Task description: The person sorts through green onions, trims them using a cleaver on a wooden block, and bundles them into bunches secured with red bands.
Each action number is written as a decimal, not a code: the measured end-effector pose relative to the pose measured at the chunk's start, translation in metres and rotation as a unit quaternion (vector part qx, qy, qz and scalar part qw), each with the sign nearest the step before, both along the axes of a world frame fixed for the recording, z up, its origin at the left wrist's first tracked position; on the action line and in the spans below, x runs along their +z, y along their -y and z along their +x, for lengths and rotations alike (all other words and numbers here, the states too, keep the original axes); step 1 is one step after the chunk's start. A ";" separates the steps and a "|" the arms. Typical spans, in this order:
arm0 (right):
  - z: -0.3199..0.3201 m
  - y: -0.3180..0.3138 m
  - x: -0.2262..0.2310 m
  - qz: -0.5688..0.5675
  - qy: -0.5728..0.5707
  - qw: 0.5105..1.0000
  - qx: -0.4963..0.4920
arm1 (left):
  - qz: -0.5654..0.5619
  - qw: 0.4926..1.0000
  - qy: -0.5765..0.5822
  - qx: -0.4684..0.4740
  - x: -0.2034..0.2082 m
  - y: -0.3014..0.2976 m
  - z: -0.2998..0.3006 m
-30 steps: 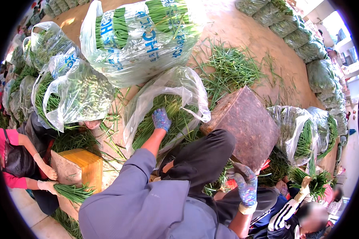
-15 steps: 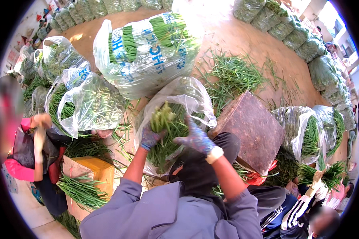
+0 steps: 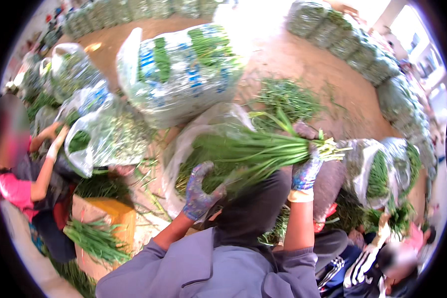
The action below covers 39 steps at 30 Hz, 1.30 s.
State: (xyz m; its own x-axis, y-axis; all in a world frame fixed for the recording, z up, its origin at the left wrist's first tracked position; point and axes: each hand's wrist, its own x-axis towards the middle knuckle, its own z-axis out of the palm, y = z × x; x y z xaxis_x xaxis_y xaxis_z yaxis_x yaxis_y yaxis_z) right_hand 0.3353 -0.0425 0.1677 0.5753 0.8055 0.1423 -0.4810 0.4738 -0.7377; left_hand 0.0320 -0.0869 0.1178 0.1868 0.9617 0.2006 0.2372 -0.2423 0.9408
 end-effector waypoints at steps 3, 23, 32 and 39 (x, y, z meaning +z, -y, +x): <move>0.030 0.004 0.034 0.073 -0.029 0.992 -0.101 | -0.346 0.863 0.283 -0.236 0.029 0.001 0.039; 0.045 0.191 0.024 0.022 -0.177 0.984 -0.021 | -0.293 0.706 0.588 -0.265 0.017 -0.108 0.224; 0.093 0.211 0.016 -0.265 0.368 0.888 0.072 | -0.250 0.634 0.623 -0.384 0.056 -0.102 0.218; 0.057 0.198 0.018 -0.204 0.335 0.908 0.145 | -0.230 0.666 0.573 -0.418 0.068 -0.093 0.217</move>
